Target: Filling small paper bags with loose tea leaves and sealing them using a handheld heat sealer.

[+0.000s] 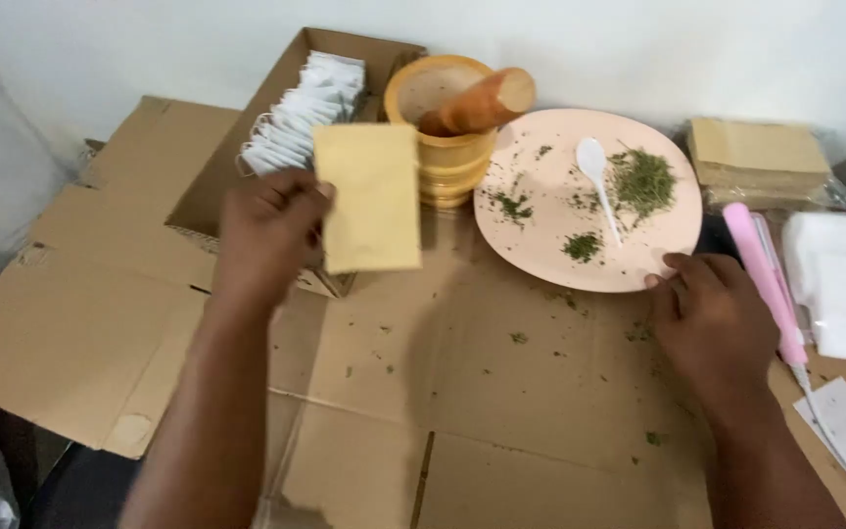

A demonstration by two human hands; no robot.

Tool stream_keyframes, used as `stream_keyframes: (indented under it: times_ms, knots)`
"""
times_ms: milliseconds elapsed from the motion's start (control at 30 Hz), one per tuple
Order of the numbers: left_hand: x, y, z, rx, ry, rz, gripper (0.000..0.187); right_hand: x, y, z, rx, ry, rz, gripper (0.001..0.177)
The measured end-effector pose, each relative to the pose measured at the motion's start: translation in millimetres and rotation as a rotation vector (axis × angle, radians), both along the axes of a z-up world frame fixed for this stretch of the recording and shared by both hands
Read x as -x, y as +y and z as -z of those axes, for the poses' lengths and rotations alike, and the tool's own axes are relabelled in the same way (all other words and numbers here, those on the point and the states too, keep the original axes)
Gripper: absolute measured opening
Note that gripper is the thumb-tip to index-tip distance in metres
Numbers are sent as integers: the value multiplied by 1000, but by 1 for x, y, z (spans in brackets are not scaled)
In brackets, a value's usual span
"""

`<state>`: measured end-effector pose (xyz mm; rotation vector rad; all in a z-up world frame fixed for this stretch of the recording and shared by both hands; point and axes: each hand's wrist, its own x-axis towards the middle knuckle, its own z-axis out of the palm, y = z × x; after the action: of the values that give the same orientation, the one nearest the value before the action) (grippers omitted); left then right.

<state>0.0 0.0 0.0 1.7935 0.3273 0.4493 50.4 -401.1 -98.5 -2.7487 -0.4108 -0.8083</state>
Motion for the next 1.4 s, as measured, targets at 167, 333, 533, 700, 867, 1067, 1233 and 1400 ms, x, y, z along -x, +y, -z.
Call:
stream_keyframes:
  times_ms: [167, 333, 533, 700, 867, 1067, 1233, 1400]
  knots:
    - [-10, 36, -32, -163, 138, -144, 17, 1, 2, -1, -22, 76, 33, 28]
    - [-42, 73, -33, -376, 146, -163, 37, -2, 4, -1, -44, 184, 117, 32]
    - [-112, 94, -6, -757, 233, -206, 18, -8, -2, 10, -35, 205, 162, 34]
    - [-155, 76, -11, -739, 446, -186, 19, -7, 0, 10, -50, 266, 238, 34]
    - [-189, 72, 0, -787, 367, -133, 15, -12, -12, 27, -6, 166, 184, 32]
    - [-230, 73, 20, -811, 403, -77, 8, -16, -17, 38, -68, 15, 23, 25]
    - [-242, 70, 33, -855, 343, -96, 17, -26, -28, 54, -88, -62, -75, 22]
    - [-227, 48, 13, -692, 417, -13, 56, -22, -22, 43, -72, 6, -39, 26]
